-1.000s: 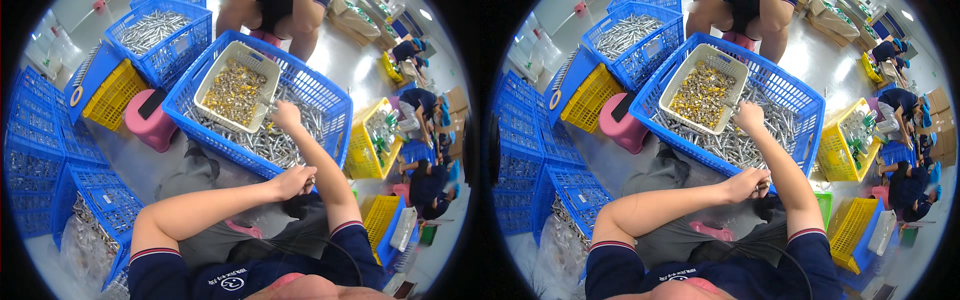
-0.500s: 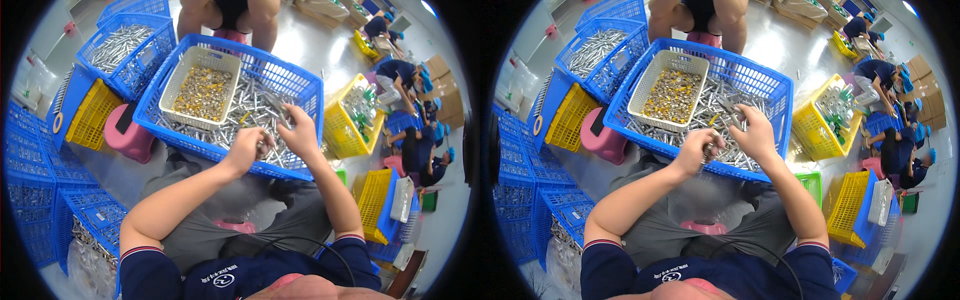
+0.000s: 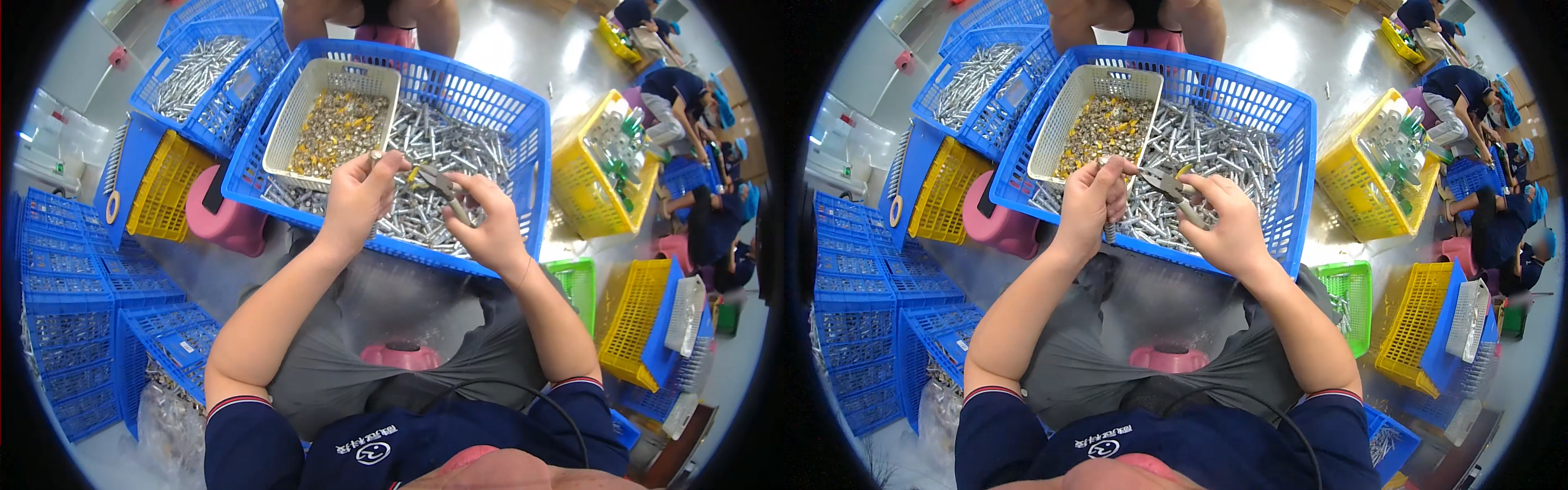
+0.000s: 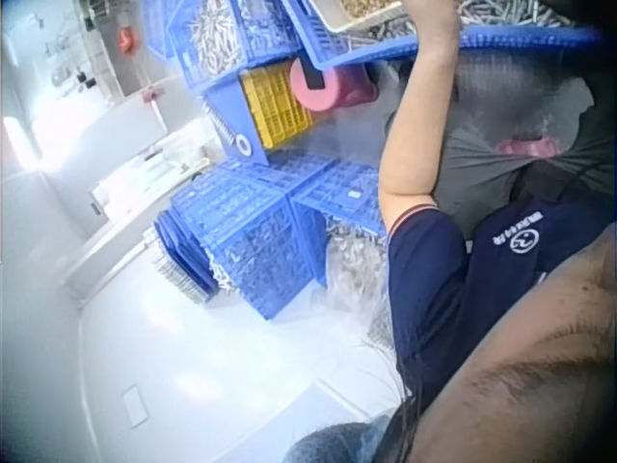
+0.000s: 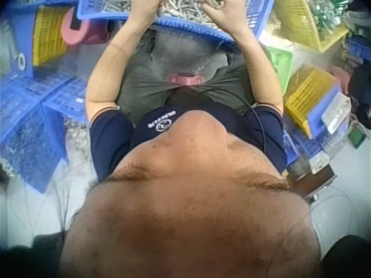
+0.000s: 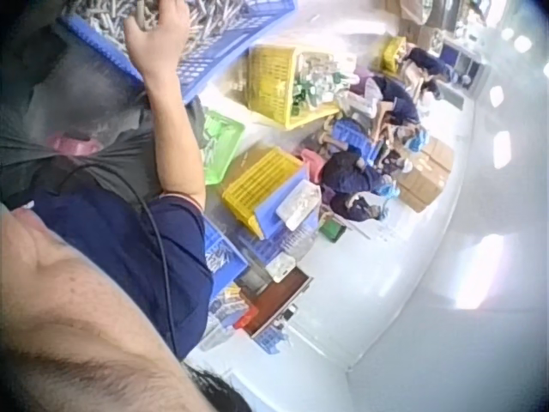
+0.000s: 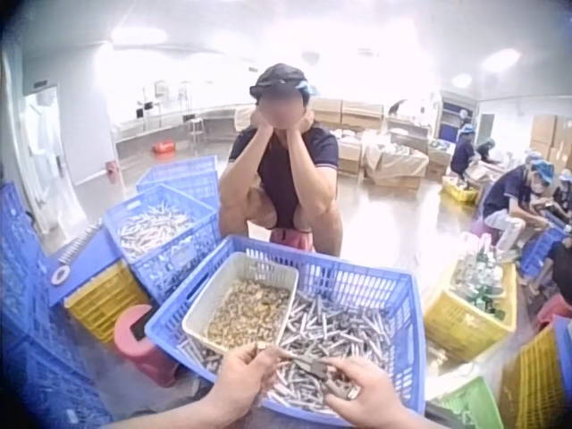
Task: The person fastens a waist strap with assistance from another person, sits down, and uses pliers to assemble metal components taken from a basket.
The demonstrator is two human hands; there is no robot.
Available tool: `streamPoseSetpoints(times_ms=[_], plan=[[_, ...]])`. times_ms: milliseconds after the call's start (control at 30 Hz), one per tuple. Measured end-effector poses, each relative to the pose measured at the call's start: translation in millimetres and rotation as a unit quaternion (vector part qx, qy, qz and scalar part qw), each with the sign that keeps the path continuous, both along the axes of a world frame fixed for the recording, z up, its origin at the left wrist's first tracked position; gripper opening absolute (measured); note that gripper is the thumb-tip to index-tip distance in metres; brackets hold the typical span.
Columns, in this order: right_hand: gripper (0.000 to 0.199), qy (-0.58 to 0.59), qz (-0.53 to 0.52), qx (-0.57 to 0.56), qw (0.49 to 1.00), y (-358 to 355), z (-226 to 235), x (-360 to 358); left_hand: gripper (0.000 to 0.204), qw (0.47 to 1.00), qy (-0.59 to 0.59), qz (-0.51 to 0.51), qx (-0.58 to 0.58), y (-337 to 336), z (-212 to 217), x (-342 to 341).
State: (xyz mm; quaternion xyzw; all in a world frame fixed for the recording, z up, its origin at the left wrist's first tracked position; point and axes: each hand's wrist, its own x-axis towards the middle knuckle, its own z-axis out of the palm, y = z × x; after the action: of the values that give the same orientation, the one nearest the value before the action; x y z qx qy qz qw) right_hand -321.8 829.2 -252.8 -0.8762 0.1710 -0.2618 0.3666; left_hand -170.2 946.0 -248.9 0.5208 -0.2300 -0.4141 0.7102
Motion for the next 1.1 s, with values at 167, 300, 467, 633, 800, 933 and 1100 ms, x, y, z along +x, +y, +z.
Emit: streamPoseSetpoints(times_ms=[167, 300, 467, 633, 800, 933, 1100], plan=[[0.039, -0.006, 0.004, 0.007, 1.000, 0.2, -7.6, 1.8, 0.026, 1.000, -0.005, -0.012, 0.006, 1.6, -4.1, 2.9], [0.039, 0.018, 0.000, 0.005, 1.000, 2.9, -4.5, -0.2, 0.024, 0.999, -0.006, -0.018, 0.034, 2.9, -0.5, 4.1], [0.040, 0.041, 0.010, -0.017, 0.999, 3.5, -3.5, -2.2, 0.019, 0.999, 0.011, -0.032, 0.014, 0.4, -4.1, 0.9], [0.041, 0.026, 0.009, -0.003, 1.000, 2.9, -5.4, -1.5, 0.017, 0.999, -0.023, -0.018, 0.015, -0.9, -4.0, 0.2], [0.042, 0.058, -0.012, 0.030, 0.998, -0.2, -8.9, -1.1, 0.024, 0.998, -0.045, 0.033, 0.015, -3.9, -10.2, 10.6], [0.044, 0.052, -0.006, 0.060, 0.997, 4.8, -14.1, 3.5, 0.034, 0.988, -0.001, 0.147, 0.042, -2.8, -40.6, 59.7], [0.042, 0.062, -0.011, 0.032, 0.997, 5.9, -16.9, 1.9, 0.035, 0.987, -0.063, 0.138, 0.060, -8.9, -49.8, 51.9]])
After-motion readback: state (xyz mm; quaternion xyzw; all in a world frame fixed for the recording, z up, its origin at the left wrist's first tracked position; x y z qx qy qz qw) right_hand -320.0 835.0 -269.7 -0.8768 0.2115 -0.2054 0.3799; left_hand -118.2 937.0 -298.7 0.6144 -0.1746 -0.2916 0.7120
